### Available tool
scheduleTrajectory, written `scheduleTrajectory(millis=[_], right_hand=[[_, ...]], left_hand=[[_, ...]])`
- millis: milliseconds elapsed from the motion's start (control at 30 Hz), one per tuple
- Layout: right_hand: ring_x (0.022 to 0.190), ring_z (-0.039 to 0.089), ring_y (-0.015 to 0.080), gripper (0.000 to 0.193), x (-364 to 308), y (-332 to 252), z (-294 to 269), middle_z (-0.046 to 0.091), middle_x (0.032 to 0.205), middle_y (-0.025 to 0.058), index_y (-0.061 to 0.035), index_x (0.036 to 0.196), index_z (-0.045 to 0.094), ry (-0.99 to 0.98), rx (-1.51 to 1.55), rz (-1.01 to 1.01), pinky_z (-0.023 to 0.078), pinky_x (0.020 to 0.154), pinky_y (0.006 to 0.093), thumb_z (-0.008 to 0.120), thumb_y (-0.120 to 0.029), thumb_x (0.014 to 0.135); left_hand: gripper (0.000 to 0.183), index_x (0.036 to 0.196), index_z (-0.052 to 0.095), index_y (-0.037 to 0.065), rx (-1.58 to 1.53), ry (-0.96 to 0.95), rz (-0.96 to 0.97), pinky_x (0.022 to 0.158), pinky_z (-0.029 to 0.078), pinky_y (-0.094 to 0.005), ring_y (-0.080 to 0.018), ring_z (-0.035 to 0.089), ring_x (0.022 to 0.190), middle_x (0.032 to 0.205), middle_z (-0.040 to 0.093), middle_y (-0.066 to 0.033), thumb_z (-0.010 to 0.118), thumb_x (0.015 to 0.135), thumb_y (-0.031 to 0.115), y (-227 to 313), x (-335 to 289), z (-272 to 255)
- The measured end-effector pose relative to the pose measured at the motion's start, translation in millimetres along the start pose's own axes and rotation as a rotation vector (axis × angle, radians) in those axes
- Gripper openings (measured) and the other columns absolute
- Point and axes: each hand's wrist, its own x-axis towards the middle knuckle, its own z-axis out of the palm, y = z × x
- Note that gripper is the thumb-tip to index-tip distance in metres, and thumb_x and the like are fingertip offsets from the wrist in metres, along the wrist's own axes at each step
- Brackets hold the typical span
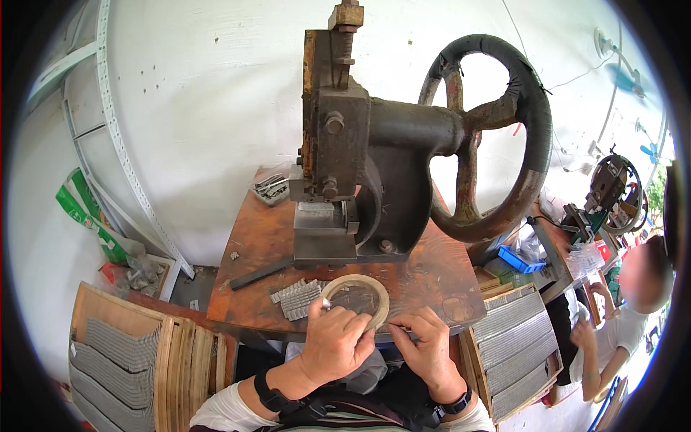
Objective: The recorder is using a manual hand-operated stamping press to process small metal components.
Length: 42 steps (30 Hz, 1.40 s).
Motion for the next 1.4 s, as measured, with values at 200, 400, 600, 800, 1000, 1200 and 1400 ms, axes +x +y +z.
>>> scheduleTrajectory(millis=[200, 400, 600, 800, 1000, 1200, 1400], right_hand=[[0.074, 0.061, 0.0281, 0.019, 1.4, -3.9, 1.4, 0.066, 0.084, 0.0098, -0.0026, 0.085, 0.068, -0.005, -0.008, -0.018, 0.050, 0.066, 0.0352, 0.077, 0.000, 0.069], [0.074, 0.061, 0.0265, 0.015, 1.0, -1.3, 3.2, 0.066, 0.083, 0.0100, -0.0019, 0.083, 0.066, -0.038, 0.037, -0.045, 0.048, 0.066, 0.0335, 0.074, 0.001, 0.071], [0.073, 0.061, 0.0283, 0.013, 0.7, -2.3, 4.4, 0.065, 0.081, 0.0097, -0.0012, 0.080, 0.063, -0.070, 0.101, -0.012, 0.049, 0.065, 0.0350, 0.073, 0.002, 0.072], [0.071, 0.062, 0.0241, 0.009, 0.0, 2.5, 9.1, 0.063, 0.080, 0.0109, -0.0003, 0.083, 0.062, -0.116, 0.178, 0.058, 0.048, 0.064, 0.0310, 0.069, 0.001, 0.079], [0.071, 0.062, 0.0231, 0.010, 1.0, 6.0, 10.6, 0.063, 0.079, 0.0104, -0.0002, 0.088, 0.061, -0.098, 0.182, 0.134, 0.048, 0.064, 0.0298, 0.068, 0.000, 0.080], [0.073, 0.062, 0.0231, 0.012, 6.2, 4.1, 6.3, 0.064, 0.080, 0.0091, -0.0007, 0.084, 0.062, -0.094, 0.229, 0.079, 0.048, 0.065, 0.0305, 0.071, 0.000, 0.077], [0.074, 0.062, 0.0242, 0.018, 4.8, 7.9, 10.9, 0.065, 0.081, 0.0089, -0.0021, 0.081, 0.062, -0.073, 0.207, -0.006, 0.048, 0.066, 0.0327, 0.076, 0.000, 0.071]], left_hand=[[0.016, 0.084, 0.063, 0.006, -0.006, 0.005, -0.006, 0.082, 0.033, -0.0400, -0.0217, 0.052, 0.064, 0.065, 0.052, -0.0020, 0.068, 0.071, 0.013, 1.5, -1.5, -4.5], [0.016, 0.081, 0.061, 0.008, 0.040, 0.014, 0.001, 0.082, 0.033, -0.0414, -0.0201, 0.051, 0.065, 0.065, 0.050, -0.0015, 0.069, 0.069, 0.015, -0.7, -1.2, -5.5], [0.015, 0.078, 0.058, 0.009, 0.178, 0.017, 0.009, 0.083, 0.032, -0.0460, -0.0194, 0.051, 0.067, 0.065, 0.047, -0.0013, 0.067, 0.070, 0.017, 4.5, -1.1, -6.3], [0.020, 0.084, 0.059, 0.007, 0.322, -0.001, 0.004, 0.086, 0.030, -0.0497, -0.0235, 0.053, 0.080, 0.076, 0.052, -0.0049, 0.068, 0.070, 0.017, 10.9, 2.5, -9.4], [0.023, 0.090, 0.058, 0.005, 0.298, -0.015, 0.008, 0.082, 0.031, -0.0489, -0.0235, 0.050, 0.080, 0.080, 0.050, -0.0055, 0.066, 0.074, 0.020, 1.0, -3.3, -0.6], [0.019, 0.084, 0.056, 0.007, 0.216, -0.028, 0.003, 0.076, 0.031, -0.0461, -0.0225, 0.047, 0.074, 0.074, 0.046, -0.0043, 0.064, 0.072, 0.019, -0.3, -1.0, 1.7], [0.022, 0.087, 0.055, 0.006, 0.123, -0.033, -0.012, 0.082, 0.031, -0.0475, -0.0279, 0.049, 0.078, 0.077, 0.050, -0.0074, 0.064, 0.069, 0.014, 0.5, 0.1, -1.4]])
